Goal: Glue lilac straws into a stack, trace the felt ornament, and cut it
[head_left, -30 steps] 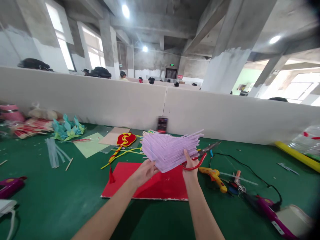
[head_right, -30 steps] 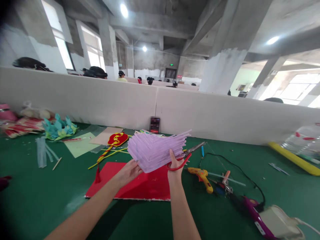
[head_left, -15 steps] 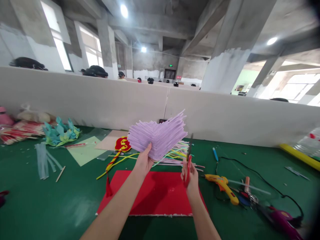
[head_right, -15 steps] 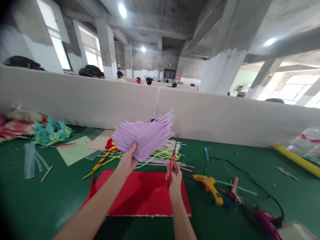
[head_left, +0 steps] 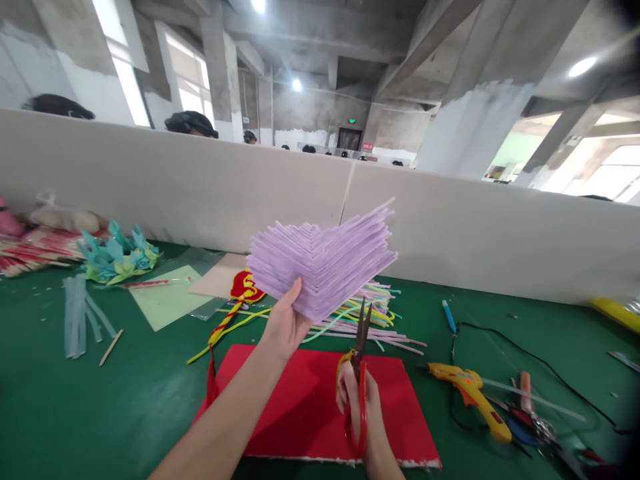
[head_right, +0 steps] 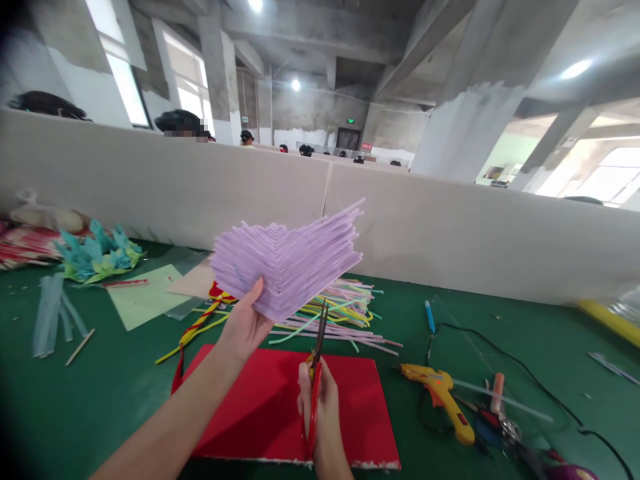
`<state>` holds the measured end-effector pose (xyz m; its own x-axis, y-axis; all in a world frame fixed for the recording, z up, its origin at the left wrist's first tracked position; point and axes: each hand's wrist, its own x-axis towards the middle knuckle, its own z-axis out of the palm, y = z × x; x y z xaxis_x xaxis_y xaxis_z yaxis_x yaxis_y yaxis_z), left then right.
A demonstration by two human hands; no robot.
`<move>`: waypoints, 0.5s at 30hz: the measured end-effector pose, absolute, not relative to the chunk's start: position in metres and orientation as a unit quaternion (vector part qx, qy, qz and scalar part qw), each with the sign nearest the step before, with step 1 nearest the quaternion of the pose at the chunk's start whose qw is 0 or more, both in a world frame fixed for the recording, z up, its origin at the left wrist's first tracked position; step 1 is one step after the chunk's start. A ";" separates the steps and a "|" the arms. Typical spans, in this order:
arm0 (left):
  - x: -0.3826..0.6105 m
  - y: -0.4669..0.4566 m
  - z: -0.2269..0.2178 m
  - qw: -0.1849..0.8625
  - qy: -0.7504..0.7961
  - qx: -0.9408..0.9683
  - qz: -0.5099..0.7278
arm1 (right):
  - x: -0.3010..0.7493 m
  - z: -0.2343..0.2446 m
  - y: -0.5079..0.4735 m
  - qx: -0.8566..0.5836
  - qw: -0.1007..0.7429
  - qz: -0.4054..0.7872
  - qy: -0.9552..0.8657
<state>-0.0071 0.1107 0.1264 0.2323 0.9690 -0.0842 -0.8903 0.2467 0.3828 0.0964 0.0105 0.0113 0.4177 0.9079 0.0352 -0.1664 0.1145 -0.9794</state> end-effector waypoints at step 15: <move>0.017 0.085 0.126 0.783 0.163 0.146 0.582 | 0.101 0.027 0.001 -0.548 0.606 0.416 -0.399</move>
